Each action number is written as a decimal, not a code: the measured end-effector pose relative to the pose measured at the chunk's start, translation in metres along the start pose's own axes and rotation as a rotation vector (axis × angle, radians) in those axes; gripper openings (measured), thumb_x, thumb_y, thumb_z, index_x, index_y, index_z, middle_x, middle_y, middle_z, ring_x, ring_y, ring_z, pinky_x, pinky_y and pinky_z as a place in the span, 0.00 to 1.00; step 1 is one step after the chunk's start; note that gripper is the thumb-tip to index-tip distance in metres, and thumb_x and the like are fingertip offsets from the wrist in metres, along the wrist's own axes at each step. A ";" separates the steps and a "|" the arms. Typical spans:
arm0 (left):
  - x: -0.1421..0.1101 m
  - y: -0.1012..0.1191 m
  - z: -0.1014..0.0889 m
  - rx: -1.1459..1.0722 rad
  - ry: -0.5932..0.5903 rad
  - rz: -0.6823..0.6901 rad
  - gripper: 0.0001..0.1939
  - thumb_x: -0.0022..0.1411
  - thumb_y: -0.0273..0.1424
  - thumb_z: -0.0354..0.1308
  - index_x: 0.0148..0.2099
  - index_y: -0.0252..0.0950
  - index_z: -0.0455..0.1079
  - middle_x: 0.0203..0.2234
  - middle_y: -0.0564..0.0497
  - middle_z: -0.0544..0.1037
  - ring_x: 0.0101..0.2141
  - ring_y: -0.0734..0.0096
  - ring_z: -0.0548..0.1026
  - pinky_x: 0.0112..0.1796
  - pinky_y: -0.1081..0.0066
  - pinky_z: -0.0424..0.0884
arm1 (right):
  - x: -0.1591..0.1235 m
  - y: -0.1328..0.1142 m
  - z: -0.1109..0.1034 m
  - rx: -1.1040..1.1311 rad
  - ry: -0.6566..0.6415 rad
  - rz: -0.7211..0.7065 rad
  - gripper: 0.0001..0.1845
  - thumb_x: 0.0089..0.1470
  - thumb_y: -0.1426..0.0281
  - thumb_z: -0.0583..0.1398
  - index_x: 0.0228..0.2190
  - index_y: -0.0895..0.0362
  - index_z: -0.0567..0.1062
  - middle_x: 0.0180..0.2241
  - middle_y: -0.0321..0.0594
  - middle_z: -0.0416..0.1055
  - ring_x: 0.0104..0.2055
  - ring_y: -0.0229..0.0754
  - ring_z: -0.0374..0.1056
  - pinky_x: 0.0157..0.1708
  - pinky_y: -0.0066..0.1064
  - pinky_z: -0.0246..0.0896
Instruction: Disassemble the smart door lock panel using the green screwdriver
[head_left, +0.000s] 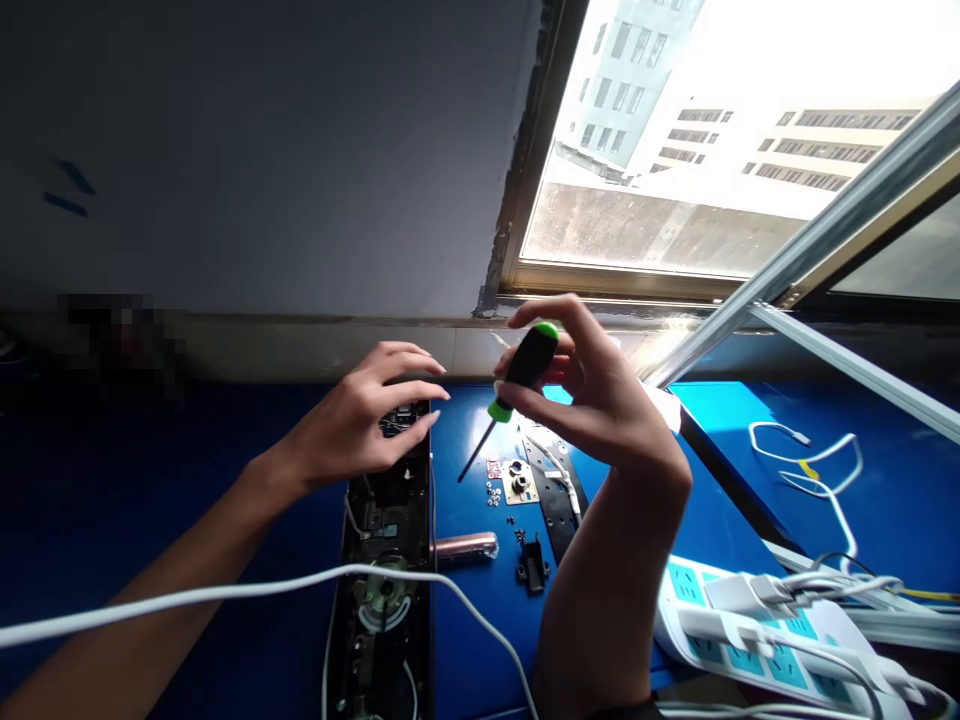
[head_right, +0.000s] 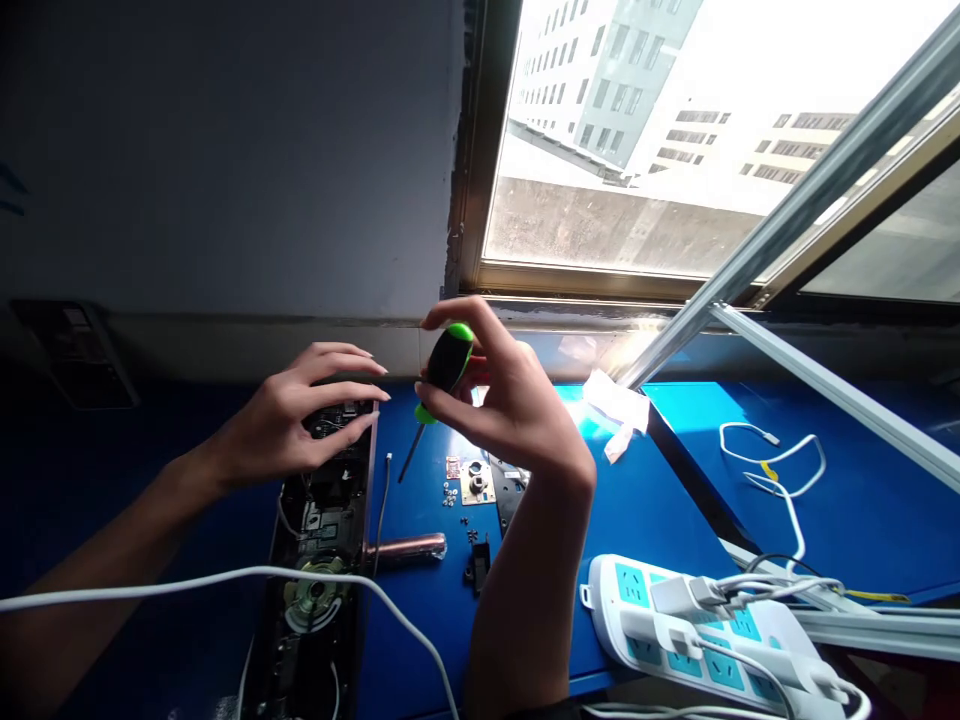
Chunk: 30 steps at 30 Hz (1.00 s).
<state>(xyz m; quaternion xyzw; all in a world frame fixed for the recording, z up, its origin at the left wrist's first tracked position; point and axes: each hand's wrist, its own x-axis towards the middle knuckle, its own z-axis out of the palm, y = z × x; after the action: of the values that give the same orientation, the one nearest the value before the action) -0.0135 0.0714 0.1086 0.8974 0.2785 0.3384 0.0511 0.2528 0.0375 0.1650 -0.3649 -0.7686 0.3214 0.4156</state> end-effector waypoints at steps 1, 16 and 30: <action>-0.008 -0.004 -0.004 0.017 0.048 -0.031 0.10 0.69 0.29 0.61 0.50 0.40 0.79 0.53 0.45 0.78 0.61 0.54 0.70 0.61 0.54 0.70 | 0.004 -0.003 0.007 0.007 0.057 -0.039 0.23 0.59 0.70 0.66 0.53 0.50 0.65 0.39 0.34 0.76 0.39 0.40 0.77 0.41 0.35 0.78; -0.029 -0.032 -0.005 -0.195 -0.109 -0.173 0.13 0.67 0.32 0.63 0.53 0.40 0.78 0.58 0.45 0.74 0.57 0.59 0.75 0.61 0.60 0.71 | 0.037 -0.020 0.054 -0.226 0.238 -0.185 0.21 0.61 0.73 0.64 0.53 0.48 0.69 0.44 0.36 0.76 0.39 0.40 0.76 0.37 0.38 0.78; -0.030 -0.034 -0.002 -0.251 -0.089 -0.189 0.13 0.67 0.32 0.63 0.53 0.40 0.77 0.56 0.46 0.75 0.56 0.60 0.75 0.60 0.61 0.71 | 0.039 -0.022 0.061 -0.272 0.315 -0.183 0.19 0.60 0.69 0.66 0.51 0.48 0.71 0.40 0.37 0.75 0.38 0.43 0.76 0.35 0.39 0.78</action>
<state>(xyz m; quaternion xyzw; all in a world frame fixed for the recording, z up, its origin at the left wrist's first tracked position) -0.0491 0.0838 0.0834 0.8678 0.3148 0.3243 0.2067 0.1778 0.0466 0.1709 -0.3919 -0.7605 0.1148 0.5048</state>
